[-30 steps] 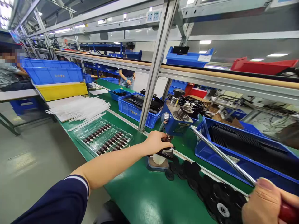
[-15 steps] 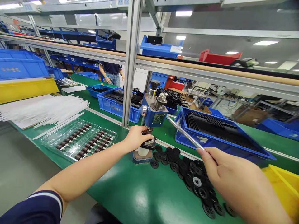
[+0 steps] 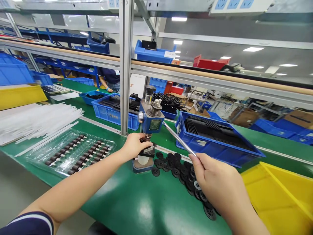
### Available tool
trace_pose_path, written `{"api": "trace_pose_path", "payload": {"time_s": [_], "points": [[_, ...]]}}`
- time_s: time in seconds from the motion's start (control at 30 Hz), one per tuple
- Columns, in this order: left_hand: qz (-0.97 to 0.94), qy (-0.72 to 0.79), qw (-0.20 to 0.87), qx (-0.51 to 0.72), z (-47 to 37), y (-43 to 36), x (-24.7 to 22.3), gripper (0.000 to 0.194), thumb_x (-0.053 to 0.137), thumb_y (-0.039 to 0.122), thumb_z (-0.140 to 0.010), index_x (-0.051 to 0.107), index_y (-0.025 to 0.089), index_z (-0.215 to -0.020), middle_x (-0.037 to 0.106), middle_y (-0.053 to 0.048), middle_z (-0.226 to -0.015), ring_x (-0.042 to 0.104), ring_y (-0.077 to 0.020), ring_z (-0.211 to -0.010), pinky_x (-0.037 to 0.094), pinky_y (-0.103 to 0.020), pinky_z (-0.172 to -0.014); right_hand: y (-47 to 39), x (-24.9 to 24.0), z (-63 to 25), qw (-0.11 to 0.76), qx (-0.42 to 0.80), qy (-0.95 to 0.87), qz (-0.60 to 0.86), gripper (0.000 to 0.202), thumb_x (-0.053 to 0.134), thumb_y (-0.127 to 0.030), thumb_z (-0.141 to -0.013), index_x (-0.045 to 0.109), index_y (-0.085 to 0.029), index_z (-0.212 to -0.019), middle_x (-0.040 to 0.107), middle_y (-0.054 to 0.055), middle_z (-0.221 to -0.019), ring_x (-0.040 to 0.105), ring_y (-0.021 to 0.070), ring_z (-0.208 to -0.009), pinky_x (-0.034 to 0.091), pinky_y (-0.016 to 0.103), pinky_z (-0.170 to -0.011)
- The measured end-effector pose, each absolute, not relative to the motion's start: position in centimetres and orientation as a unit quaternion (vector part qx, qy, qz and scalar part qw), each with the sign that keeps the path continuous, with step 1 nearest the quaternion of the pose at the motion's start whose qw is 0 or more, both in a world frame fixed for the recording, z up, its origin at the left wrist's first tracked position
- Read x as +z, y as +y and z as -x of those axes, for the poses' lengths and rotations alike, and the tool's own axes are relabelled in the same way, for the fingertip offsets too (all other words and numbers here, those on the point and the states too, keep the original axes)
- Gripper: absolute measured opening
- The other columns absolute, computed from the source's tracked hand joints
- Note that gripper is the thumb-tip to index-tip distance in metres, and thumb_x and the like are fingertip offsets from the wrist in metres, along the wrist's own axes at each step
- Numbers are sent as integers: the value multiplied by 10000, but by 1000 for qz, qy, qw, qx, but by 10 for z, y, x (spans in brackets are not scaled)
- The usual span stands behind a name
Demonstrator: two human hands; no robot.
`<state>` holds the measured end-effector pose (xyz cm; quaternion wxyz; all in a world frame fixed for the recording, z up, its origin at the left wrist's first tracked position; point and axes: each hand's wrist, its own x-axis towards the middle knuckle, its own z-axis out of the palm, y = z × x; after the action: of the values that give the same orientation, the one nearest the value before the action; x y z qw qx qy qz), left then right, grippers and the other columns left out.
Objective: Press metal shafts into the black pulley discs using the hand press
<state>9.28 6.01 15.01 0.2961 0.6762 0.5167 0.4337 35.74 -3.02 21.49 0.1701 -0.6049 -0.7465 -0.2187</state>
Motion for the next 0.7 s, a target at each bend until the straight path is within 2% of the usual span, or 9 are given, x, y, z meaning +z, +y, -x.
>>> {"api": "trace_pose_path", "payload": {"time_s": [0.23,0.43,0.53,0.6,0.7], "points": [[-679,521,285,432,-93,61,153,335,688,420,-717,745,134,-881,753,-67,-835,664,-221,-767,490,-282,-670,-33,205,-351,196,-262,-734,595,401,378,-448,-973,607,-207,-749,597,12,-591,512,150,-485,193,283,-505],[-681,522,260,442,-93,61,149,337,693,427,-715,752,132,-867,743,-67,-804,651,-212,-749,490,-287,-693,-23,238,-354,141,-54,-775,614,437,355,-474,-952,550,-218,-657,595,13,-570,537,155,-513,272,268,-502],[-677,523,259,448,-94,61,147,331,695,432,-718,751,140,-863,740,-64,-797,648,-209,-745,490,-283,-684,-17,245,-357,154,60,-787,594,451,346,-503,-936,504,-219,-623,570,5,-535,513,144,-464,307,261,-485],[-675,523,262,449,-95,61,146,322,701,431,-717,751,144,-854,738,-61,-791,645,-206,-738,488,-280,-680,-16,239,-357,180,63,-784,591,434,336,-511,-928,504,-224,-650,564,4,-537,506,152,-468,312,264,-486],[-674,515,270,455,-95,61,146,315,705,430,-720,749,145,-845,738,-61,-802,645,-203,-743,487,-275,-682,-17,219,-355,206,3,-776,596,419,329,-515,-923,514,-227,-683,572,14,-567,506,167,-508,302,274,-510]]}}
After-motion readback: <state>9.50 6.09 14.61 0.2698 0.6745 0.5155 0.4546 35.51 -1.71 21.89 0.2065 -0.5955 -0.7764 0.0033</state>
